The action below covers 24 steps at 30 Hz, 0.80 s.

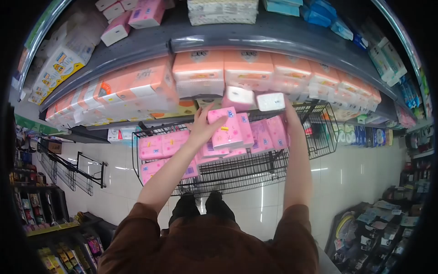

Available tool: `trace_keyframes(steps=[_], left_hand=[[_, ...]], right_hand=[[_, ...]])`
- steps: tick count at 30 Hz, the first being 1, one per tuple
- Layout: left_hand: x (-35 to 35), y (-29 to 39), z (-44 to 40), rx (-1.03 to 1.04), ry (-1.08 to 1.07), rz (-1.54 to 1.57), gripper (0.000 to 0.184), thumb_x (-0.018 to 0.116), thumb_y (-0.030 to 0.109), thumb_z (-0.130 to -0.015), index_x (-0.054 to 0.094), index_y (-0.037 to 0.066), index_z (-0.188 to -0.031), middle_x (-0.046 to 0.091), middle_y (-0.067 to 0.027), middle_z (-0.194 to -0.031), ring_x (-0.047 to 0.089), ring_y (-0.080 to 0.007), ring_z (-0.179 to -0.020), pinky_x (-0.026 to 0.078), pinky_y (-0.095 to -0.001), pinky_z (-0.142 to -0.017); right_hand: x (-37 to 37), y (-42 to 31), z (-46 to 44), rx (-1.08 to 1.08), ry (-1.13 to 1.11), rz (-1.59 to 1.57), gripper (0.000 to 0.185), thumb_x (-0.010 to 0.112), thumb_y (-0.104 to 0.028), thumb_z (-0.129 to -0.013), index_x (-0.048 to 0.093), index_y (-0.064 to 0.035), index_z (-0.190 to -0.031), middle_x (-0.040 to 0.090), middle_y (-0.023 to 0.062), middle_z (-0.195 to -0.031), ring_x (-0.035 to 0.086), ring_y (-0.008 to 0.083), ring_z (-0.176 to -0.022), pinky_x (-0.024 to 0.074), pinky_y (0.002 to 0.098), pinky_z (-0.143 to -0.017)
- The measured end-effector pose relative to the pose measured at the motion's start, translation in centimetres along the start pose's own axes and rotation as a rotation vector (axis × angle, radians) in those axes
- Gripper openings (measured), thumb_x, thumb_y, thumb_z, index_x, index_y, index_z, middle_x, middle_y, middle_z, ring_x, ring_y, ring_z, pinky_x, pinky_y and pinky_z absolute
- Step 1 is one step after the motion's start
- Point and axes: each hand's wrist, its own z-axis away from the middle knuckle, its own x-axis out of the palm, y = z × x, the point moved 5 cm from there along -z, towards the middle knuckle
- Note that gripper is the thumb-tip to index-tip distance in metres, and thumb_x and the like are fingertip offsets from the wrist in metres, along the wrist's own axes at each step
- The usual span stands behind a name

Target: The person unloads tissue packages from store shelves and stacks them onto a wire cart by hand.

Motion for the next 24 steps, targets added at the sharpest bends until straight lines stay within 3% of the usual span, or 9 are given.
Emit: trace_keyframes(steps=[2,6,8,10,12,15,18,22,24], left_hand=[[1.0,-0.3,0.1,-0.060,-0.017,-0.051,0.091,0.072,0.069,-0.079,0.048,0.019,-0.151,0.024,-0.0335,-0.160,0.018,-0.0443,-0.153,-0.006,-0.0682,-0.117],[0.8,-1.1,1.2,-0.060,0.058,-0.119,0.094,0.070,0.070,-0.080,0.046,0.014,-0.151,0.022,-0.0345,-0.160,0.022,-0.0439,-0.152,-0.003,-0.0629,-0.120],[0.4,-1.4,1.6,-0.042,0.100,-0.084,0.091,0.071,0.065,-0.083,0.044,0.010,-0.151,0.022,-0.0336,-0.159,0.024,-0.0421,-0.151,0.003,-0.0591,-0.122],[-0.1,-1.8,2.3,0.050,0.171,-0.004,0.084,0.072,0.056,-0.087,0.044,0.007,-0.149,0.023,-0.0322,-0.159,0.024,-0.0415,-0.151,0.010,-0.0574,-0.122],[-1.3,-2.9,4.0,0.200,0.268,0.115,0.073,0.072,0.044,-0.091,0.045,0.004,-0.145,0.025,-0.0302,-0.158,0.023,-0.0421,-0.151,0.020,-0.0578,-0.120],[-4.6,-3.2,8.6,0.196,0.291,0.231,0.051,0.066,0.021,-0.098,0.048,0.005,-0.143,0.031,-0.0185,-0.159,0.039,-0.0324,-0.144,0.035,-0.0484,-0.117],[-6.4,-5.8,12.4,0.311,0.356,0.133,0.042,0.061,0.011,-0.099,0.051,0.005,-0.139,0.033,-0.0147,-0.158,0.043,-0.0294,-0.141,0.041,-0.0458,-0.113],[-7.9,-9.8,16.6,0.245,0.406,0.080,0.033,0.063,0.006,-0.094,0.059,0.005,-0.127,0.045,-0.0193,-0.149,0.045,-0.0348,-0.138,0.040,-0.0461,-0.112],[-8.5,-11.2,18.3,0.288,0.396,-0.137,0.033,0.063,0.006,-0.094,0.059,0.005,-0.127,0.045,-0.0201,-0.149,0.045,-0.0367,-0.138,0.039,-0.0469,-0.112]], right_hand=[[-1.5,2.4,-2.2,-0.020,0.060,0.033,0.054,0.060,-0.046,-0.099,0.062,-0.0067,-0.136,0.062,0.0068,-0.136,0.057,0.0176,-0.124,0.0413,0.0329,-0.105],[-1.4,2.6,-1.5,-0.084,0.119,-0.030,0.053,0.061,-0.043,-0.099,0.063,-0.0044,-0.135,0.065,0.0082,-0.129,0.058,0.0161,-0.118,0.0420,0.0271,-0.101],[-3.3,2.2,-1.5,-0.068,0.298,0.141,0.058,0.062,-0.048,-0.098,0.064,-0.0006,-0.132,0.066,0.0121,-0.121,0.060,0.0192,-0.114,0.0443,0.0311,-0.099],[-4.6,1.0,-1.1,-0.331,0.413,0.474,0.070,0.070,-0.051,-0.092,0.060,0.0046,-0.134,0.062,0.0194,-0.125,0.059,0.0281,-0.118,0.0446,0.0358,-0.101],[-2.3,-0.4,0.4,-0.533,0.367,0.640,0.078,0.074,-0.051,-0.088,0.053,0.0045,-0.139,0.056,0.0228,-0.131,0.056,0.0328,-0.122,0.0438,0.0387,-0.103],[2.8,-2.4,4.8,-0.766,0.346,0.959,0.099,0.081,-0.053,-0.079,0.040,0.0023,-0.149,0.047,0.0267,-0.142,0.051,0.0390,-0.129,0.0431,0.0449,-0.107],[4.8,-1.8,3.6,-0.741,0.323,0.995,0.108,0.084,-0.058,-0.072,0.037,0.0015,-0.150,0.046,0.0276,-0.141,0.051,0.0431,-0.129,0.0439,0.0486,-0.107],[6.2,-2.0,3.8,-0.748,0.510,1.011,0.111,0.085,-0.060,-0.069,0.039,0.0009,-0.149,0.048,0.0270,-0.137,0.052,0.0455,-0.126,0.0476,0.0521,-0.102],[7.1,-1.8,5.0,-0.824,0.535,1.069,0.110,0.085,-0.059,-0.068,0.039,0.0005,-0.148,0.049,0.0257,-0.135,0.053,0.0461,-0.123,0.0490,0.0531,-0.100]])
